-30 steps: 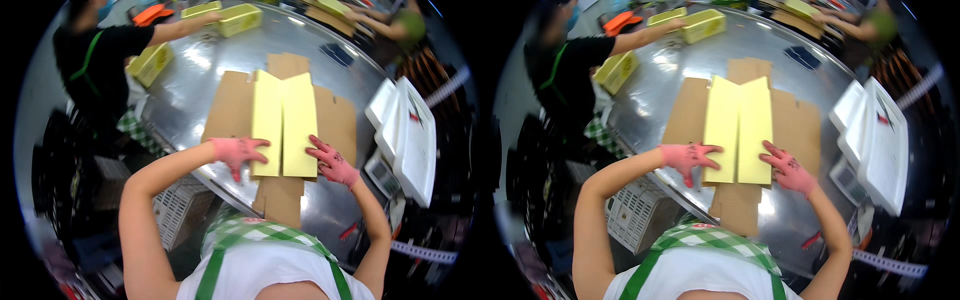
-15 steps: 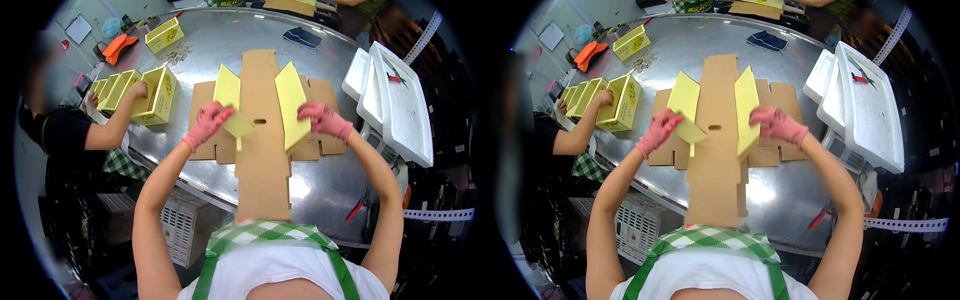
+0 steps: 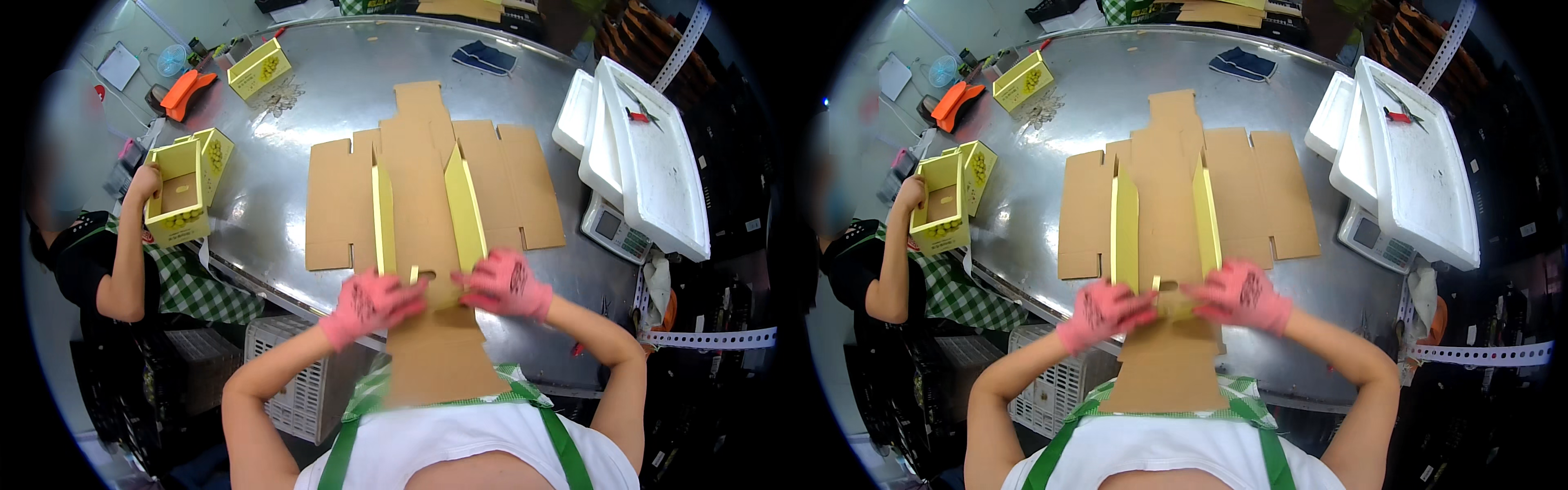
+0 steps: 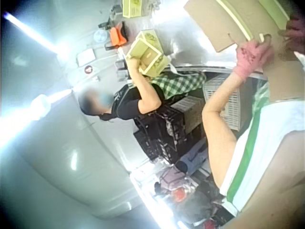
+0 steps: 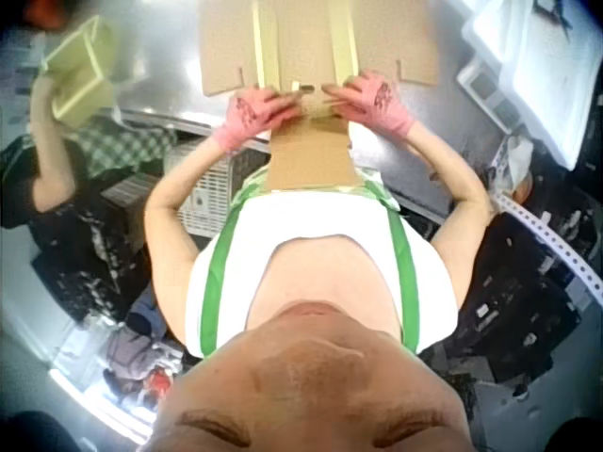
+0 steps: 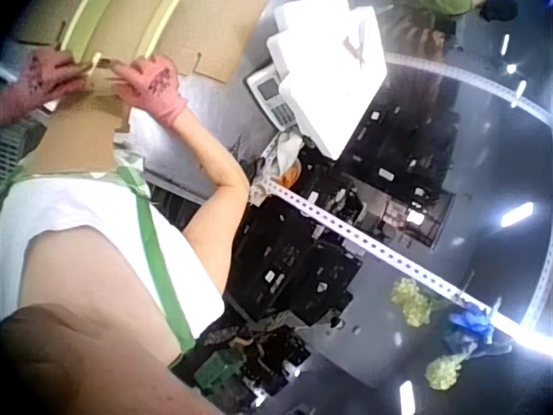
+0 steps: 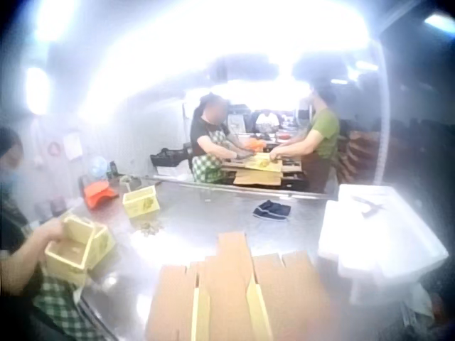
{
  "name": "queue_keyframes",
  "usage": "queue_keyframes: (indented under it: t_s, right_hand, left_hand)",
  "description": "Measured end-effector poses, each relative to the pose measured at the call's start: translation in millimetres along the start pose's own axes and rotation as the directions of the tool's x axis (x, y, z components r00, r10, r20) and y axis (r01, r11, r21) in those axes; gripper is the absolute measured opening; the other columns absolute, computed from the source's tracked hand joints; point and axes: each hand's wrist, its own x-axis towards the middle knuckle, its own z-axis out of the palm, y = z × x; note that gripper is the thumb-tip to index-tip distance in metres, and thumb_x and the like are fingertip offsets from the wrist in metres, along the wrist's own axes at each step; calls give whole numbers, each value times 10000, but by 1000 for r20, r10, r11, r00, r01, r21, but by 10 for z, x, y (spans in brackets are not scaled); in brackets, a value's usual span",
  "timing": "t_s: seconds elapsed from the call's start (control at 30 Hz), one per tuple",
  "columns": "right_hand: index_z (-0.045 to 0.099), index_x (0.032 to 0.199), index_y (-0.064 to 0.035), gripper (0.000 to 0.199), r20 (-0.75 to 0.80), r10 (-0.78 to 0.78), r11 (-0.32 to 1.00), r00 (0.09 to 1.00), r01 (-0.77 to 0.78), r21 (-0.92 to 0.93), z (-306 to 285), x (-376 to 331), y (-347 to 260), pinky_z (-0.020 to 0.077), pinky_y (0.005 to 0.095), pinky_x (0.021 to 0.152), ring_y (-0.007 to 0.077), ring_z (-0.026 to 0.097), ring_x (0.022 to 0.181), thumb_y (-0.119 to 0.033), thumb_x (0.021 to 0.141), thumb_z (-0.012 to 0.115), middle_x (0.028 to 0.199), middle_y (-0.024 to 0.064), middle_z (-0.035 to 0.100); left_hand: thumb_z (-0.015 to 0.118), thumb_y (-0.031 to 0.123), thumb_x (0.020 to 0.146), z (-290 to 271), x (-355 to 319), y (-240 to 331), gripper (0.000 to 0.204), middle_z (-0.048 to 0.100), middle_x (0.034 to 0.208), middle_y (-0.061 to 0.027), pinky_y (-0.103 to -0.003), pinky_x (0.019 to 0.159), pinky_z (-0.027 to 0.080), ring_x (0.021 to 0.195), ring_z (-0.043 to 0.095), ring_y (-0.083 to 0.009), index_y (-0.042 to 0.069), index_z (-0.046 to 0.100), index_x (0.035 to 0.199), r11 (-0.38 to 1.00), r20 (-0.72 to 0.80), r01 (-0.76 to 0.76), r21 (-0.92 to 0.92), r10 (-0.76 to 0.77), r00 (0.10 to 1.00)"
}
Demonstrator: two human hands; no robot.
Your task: The person assembles flat cardboard boxes into rectangular containers on a metal table. They fold the sides and tuck the flaps to form the structure. The person then moves to a crate of packaged green grapes and places them into the newly assembled boxes.
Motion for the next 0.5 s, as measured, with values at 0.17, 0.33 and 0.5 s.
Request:
queue_keyframes:
  t_s: [0.17,0.33,0.5]
  right_hand:
    - [579,1113,-308,449,134,-78,996,988,82,-24,166,-410,-338,407,310,484,168,464,530,-244,675,655,701,-23,509]
    - [516,1194,-304,526,209,-97,995,973,97,12,213,-460,-354,446,334,589,191,511,647,-202,687,606,842,12,536]
    - [516,1192,-300,543,199,-95,985,975,62,162,222,-449,-382,432,365,642,215,505,693,-203,666,607,908,24,526]
  left_hand:
    - [581,205,726,178,-529,227,549,493,1034,-87,-328,625,494,762,548,-253,241,442,1256,980,346,-188,-71,201,916]
    - [558,167,726,261,-616,197,556,447,1220,-85,-401,768,472,919,534,-284,168,423,1265,976,330,-186,-117,215,919]
    - [598,233,688,284,-548,143,609,464,1208,-60,-382,740,460,905,536,-254,236,428,1273,976,345,-209,-59,217,913]
